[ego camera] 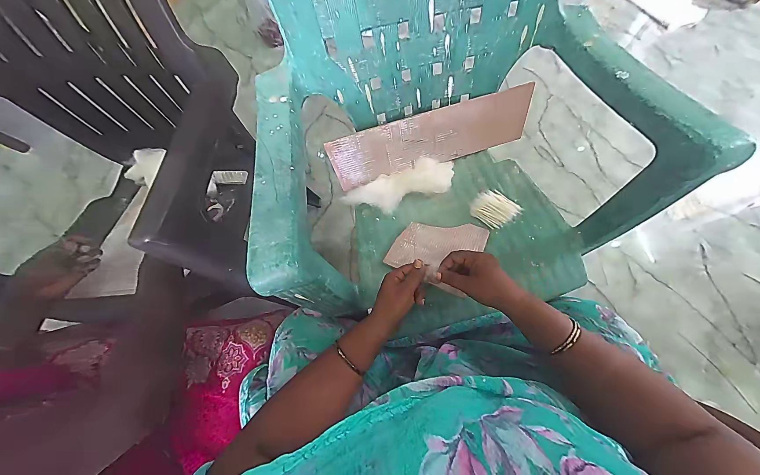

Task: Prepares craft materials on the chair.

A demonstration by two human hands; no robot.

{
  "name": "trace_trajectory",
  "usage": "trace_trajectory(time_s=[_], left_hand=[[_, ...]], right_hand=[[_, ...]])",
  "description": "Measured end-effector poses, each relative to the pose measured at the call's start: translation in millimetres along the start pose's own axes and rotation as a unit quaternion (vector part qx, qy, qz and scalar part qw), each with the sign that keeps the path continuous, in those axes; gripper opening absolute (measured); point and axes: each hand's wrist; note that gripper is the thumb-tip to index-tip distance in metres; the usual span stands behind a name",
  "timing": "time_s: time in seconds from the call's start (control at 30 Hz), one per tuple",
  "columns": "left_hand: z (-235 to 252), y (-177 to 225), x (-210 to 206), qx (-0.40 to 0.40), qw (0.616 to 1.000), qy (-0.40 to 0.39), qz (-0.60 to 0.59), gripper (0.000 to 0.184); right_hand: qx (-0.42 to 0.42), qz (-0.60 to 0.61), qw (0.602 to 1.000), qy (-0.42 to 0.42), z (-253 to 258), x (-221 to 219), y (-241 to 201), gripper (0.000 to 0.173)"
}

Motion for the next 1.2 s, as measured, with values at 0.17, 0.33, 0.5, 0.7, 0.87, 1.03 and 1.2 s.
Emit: trace_trajectory(time_s=[0.17, 0.33, 0.5, 0.7, 0.87, 1.03, 1.2], left_hand=[[0.4, -0.6, -0.3, -0.01, 1.0, -0.004, 0.006, 0.012], [1.4, -0.2, 0.5, -0.015, 1.0, 0.011, 0.014, 0.012], [0.4, 0.0, 0.6, -0.024, 0.999, 0.012, 0.022, 0.022], [-0.3, 3.9, 1.4, -0.025, 0.999, 0.021, 0.043, 0.024], [1.2, 3.0, 1.7, -0.011, 1.0, -0.007, 0.001, 0.015], [2.7, 5.0, -2.6, 0.006, 1.0, 0.015, 0.013, 0.011], [3.5, 2.7, -2.3, 0.0, 1.0, 0.025, 0.012, 0.009]], right_hand=[[0.003, -0.035, 0.998, 0.044, 0.9, -1.7, -2.4, 0.02], [-0.05, 0.037, 0.995, 0.075, 5.0, 0.9, 4.3, 0.023], [-0.071, 0.093, 0.993, 0.025, 1.5, -2.8, 2.6, 0.016], [-0.079, 0.072, 0.993, 0.058, 4.7, 0.6, 3.1, 0.011], [-0.081, 0.104, 0.99, 0.048, 0.4, -3.1, -2.1, 0.01], [-0.074, 0.119, 0.989, 0.053, 1.3, -6.2, -0.3, 0.004], [-0.084, 0.15, 0.983, 0.064, 6.4, -2.9, 4.9, 0.006]])
Point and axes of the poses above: each hand's wrist, its own z-axis towards the middle knuckle, its own x-axis out of the back of the hand, y = z × x, and after that the axes turned 13 degrees about y, right-handed
